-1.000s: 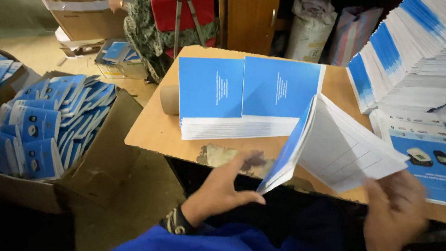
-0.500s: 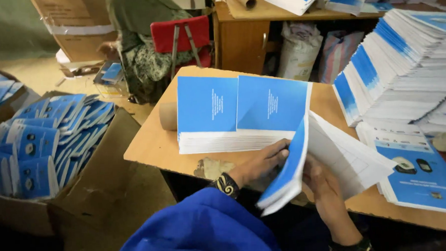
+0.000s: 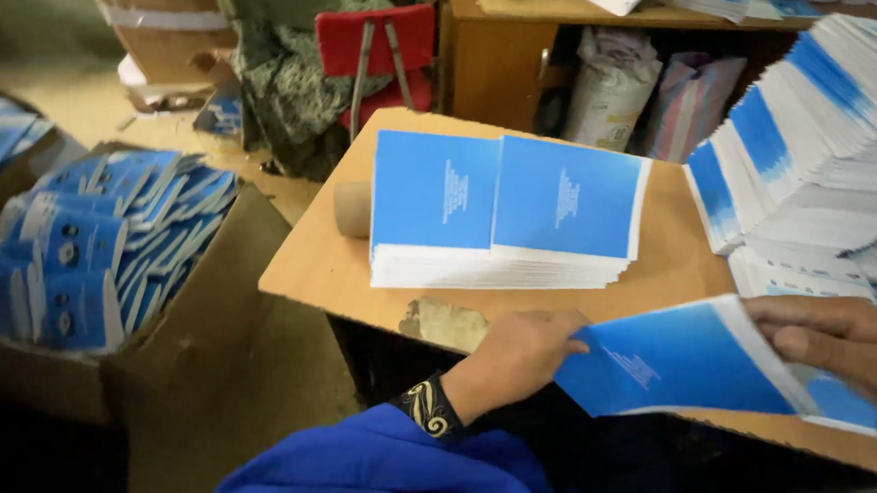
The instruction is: Folding printed booklet covers and organizing them into neat stacks on a workbench.
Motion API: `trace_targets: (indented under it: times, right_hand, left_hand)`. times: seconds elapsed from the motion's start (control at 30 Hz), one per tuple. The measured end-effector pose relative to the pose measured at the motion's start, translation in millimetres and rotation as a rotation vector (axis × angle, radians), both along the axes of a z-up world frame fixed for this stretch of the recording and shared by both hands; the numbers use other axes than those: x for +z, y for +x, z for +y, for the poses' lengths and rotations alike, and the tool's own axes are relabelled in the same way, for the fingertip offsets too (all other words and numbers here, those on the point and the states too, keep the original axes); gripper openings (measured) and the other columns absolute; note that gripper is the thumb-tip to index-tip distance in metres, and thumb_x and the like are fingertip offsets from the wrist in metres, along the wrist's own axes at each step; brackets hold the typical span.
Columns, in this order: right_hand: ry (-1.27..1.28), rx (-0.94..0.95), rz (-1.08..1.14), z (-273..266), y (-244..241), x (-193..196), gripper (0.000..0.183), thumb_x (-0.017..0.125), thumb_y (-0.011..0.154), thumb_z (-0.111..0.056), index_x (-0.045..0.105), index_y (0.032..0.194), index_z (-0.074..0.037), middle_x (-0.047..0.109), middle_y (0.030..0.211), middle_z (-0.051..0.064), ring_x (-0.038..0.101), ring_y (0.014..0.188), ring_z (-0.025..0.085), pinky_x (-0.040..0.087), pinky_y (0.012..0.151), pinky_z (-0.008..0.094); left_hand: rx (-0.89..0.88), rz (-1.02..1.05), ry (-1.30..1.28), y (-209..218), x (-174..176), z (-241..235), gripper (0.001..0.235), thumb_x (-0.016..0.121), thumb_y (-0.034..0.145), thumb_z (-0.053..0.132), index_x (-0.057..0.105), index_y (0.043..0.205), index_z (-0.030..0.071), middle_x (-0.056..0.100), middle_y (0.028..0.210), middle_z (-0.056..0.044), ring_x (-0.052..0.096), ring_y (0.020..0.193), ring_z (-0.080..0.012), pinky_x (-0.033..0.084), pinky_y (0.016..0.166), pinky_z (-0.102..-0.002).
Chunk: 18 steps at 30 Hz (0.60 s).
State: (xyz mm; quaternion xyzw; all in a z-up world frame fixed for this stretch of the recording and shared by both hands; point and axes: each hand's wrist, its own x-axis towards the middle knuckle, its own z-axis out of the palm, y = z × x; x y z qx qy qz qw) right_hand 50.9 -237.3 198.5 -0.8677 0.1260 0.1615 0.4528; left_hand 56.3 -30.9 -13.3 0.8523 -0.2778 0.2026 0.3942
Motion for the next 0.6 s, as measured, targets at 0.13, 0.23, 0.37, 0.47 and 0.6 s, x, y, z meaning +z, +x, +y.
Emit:
trace_targets:
  times: [0.13, 0.23, 0.37, 0.47, 0.6]
  right_hand:
    - [-0.243, 0.138, -0.307, -6.8, 21.9, -33.2, 0.02, 0.067, 0.088, -0.02, 0.056, 0.096, -0.004, 0.05, 0.088, 0.014, 0.044, 0.087, 0.025, 0.03, 0.077, 0.042]
    - [-0.271, 0.195, -0.615, 27.3, 15.4, -38.4, 0.05, 0.076, 0.084, -0.026, 0.044, 0.056, 0.0, 0.027, 0.055, 0.008, 0.027, 0.056, 0.017, 0.022, 0.049, 0.036]
    - [-0.348, 0.099, -0.609, 63.3, 24.3, -43.8, 0.047, 0.084, 0.073, -0.03, 0.072, 0.092, 0.012, 0.062, 0.126, 0.025, 0.062, 0.103, 0.033, 0.046, 0.068, 0.048]
    - [-0.277, 0.216, -0.715, 77.7, 22.6, -36.9, 0.046, 0.084, 0.081, -0.026, 0.053, 0.058, -0.003, 0.044, 0.054, 0.006, 0.038, 0.053, 0.014, 0.031, 0.047, 0.034]
    - [-0.167, 0.16, -0.71, 106.2, 94.1, 11.0, 0.018, 0.073, 0.098, -0.022, 0.068, 0.095, -0.005, 0.062, 0.079, 0.013, 0.053, 0.069, 0.025, 0.038, 0.063, 0.038]
  left_hand:
    - [0.136, -0.137, 0.111, -23.1, 9.0, -7.5, 0.017, 0.059, 0.095, 0.023, 0.051, 0.101, 0.008, 0.062, 0.074, -0.011, 0.063, 0.068, -0.035, 0.041, 0.051, -0.046]
    - [0.222, -0.192, 0.141, -26.9, 4.7, -7.2, 0.024, 0.064, 0.093, 0.025, 0.049, 0.097, 0.007, 0.058, 0.066, -0.01, 0.059, 0.058, -0.0349, 0.036, 0.044, -0.046]
    - [0.205, -0.033, -0.047, -35.9, 7.8, 24.0, 0.03, 0.056, 0.094, 0.035, 0.054, 0.112, 0.012, 0.066, 0.08, -0.012, 0.065, 0.074, -0.0352, 0.044, 0.059, -0.046]
    - [0.363, 0.085, -0.257, -48.2, 19.5, 59.9, 0.043, 0.052, 0.084, 0.057, 0.065, 0.104, 0.02, 0.071, 0.11, 0.005, 0.07, 0.086, -0.0148, 0.051, 0.073, -0.032]
    - [0.647, -0.152, -0.512, -43.5, -6.7, 111.5, 0.023, 0.067, 0.089, 0.029, 0.061, 0.108, 0.017, 0.072, 0.1, 0.004, 0.07, 0.077, -0.0126, 0.051, 0.072, -0.026]
